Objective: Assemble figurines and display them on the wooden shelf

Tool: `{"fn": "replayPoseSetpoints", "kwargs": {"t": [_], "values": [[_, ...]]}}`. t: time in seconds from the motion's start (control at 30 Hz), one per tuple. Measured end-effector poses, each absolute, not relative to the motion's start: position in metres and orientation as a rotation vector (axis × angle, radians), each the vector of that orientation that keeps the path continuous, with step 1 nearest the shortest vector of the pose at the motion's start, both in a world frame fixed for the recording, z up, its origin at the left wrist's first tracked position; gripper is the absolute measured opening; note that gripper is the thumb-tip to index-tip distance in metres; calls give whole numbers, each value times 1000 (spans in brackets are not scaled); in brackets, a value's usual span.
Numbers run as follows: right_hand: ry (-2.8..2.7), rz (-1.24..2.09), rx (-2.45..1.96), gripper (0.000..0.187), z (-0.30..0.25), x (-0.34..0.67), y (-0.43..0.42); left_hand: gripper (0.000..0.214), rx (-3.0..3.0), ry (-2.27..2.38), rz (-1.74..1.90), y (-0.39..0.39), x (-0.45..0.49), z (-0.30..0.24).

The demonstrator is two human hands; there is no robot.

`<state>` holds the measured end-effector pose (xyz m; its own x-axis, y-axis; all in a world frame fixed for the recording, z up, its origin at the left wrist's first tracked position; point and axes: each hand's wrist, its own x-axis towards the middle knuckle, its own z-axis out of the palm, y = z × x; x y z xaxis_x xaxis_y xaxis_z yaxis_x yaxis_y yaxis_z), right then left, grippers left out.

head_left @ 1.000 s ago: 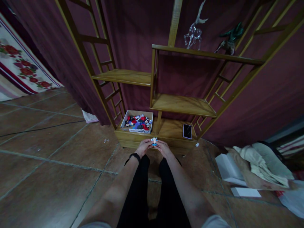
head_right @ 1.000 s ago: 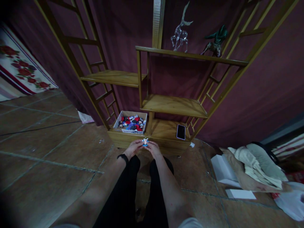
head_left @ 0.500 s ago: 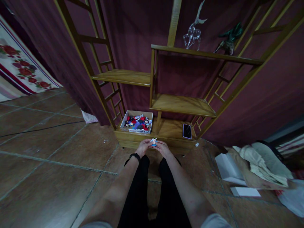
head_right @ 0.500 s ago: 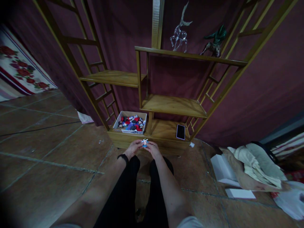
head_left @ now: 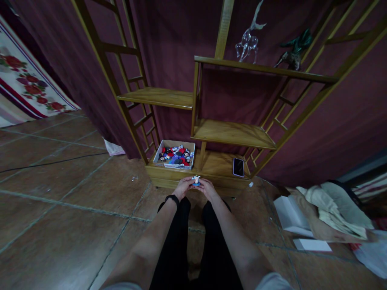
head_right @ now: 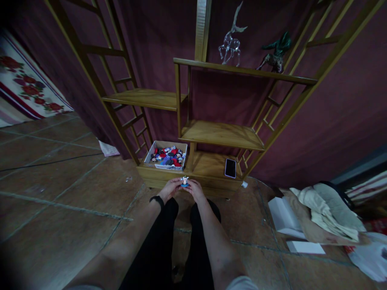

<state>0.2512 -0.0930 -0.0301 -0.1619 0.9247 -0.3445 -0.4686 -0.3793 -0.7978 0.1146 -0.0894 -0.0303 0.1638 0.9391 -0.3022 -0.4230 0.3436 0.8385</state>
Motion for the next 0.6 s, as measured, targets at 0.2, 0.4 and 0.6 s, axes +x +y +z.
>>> {"fn": "replayPoseSetpoints", "kwargs": {"t": [0.2,0.4,0.6], "values": [[-646,1734,-1020,24,-31,252,-94,24,683,939,1085,-89,115,-33],[-681,1740,-1021,24,-31,253,-94,26,685,945,1088,-89,115,-34],[-690,1737,-1010,23,-34,253,-94,27,696,942,1089,-90,115,-32]]}}
